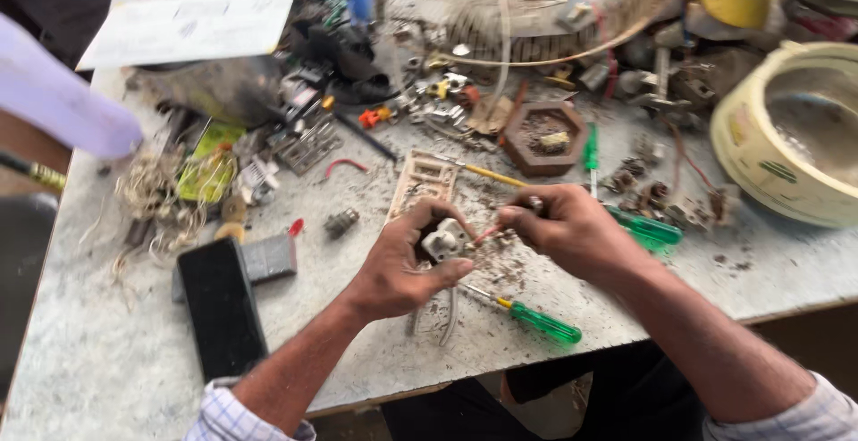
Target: The person uses pliers to strip and adjust wires on a small electrical component. They repeatedly bend and cut wire ends while holding the component in their left hand. The workspace contains various tools and disassembled parts.
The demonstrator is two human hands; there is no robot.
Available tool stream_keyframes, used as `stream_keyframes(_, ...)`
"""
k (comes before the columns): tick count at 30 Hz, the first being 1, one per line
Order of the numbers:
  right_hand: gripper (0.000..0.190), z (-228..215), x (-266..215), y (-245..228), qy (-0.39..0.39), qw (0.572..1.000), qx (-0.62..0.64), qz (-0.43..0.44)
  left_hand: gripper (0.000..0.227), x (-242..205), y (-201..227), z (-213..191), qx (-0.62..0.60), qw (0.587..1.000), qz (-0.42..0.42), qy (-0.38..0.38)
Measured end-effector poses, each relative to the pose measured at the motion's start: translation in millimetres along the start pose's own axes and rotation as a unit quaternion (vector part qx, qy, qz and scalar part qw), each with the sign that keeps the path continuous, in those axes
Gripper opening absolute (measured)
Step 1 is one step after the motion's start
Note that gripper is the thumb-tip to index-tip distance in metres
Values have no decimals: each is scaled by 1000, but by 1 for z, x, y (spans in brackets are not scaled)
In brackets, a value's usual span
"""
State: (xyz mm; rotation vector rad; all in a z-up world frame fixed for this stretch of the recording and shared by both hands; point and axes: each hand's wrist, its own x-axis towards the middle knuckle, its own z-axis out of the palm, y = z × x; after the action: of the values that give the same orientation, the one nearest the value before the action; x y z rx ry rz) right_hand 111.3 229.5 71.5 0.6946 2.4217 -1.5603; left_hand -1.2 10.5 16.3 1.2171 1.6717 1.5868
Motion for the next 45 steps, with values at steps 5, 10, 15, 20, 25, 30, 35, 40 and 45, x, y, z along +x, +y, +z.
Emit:
stream_keyframes(5, 36, -18, 10, 1, 24, 995, 20, -92, 49, 9, 2, 1, -207, 976, -43, -53)
stream_keyframes(10, 54, -46, 0, 15, 30, 978, 79, -190, 42, 29, 7, 6, -242, 968, -28, -58)
stream_keyframes(15, 31, -61, -13, 36, 31, 978, 119, -169, 41, 44, 8, 24, -158, 985, -42, -60)
stream_keyframes(20, 33, -68, -13, 48, 27, 966, 227, -120, 35, 51, 12, 31, -172, 982, -47, -60)
stream_keyframes(25, 40, -67, -24, 59, -1, 984, 114, -136, 39, 41, 0, 32, -144, 986, -33, -72)
stream_keyframes(30, 55, -69, -29, 67, -27, 971, 207, -114, 43, 34, -4, 33, -107, 991, -9, -79)
stream_keyframes(35, 60, -67, -29, 75, -50, 951, 227, -204, 36, 29, -9, 34, -72, 993, -24, -90)
stream_keyframes(40, 57, -76, -37, 80, 31, 941, 226, -251, 30, 37, -17, 26, -101, 995, -1, -8)
stream_keyframes(45, 57, -54, -80, 80, 240, 888, -324, -222, 28, 39, -16, 13, -143, 987, 30, 66)
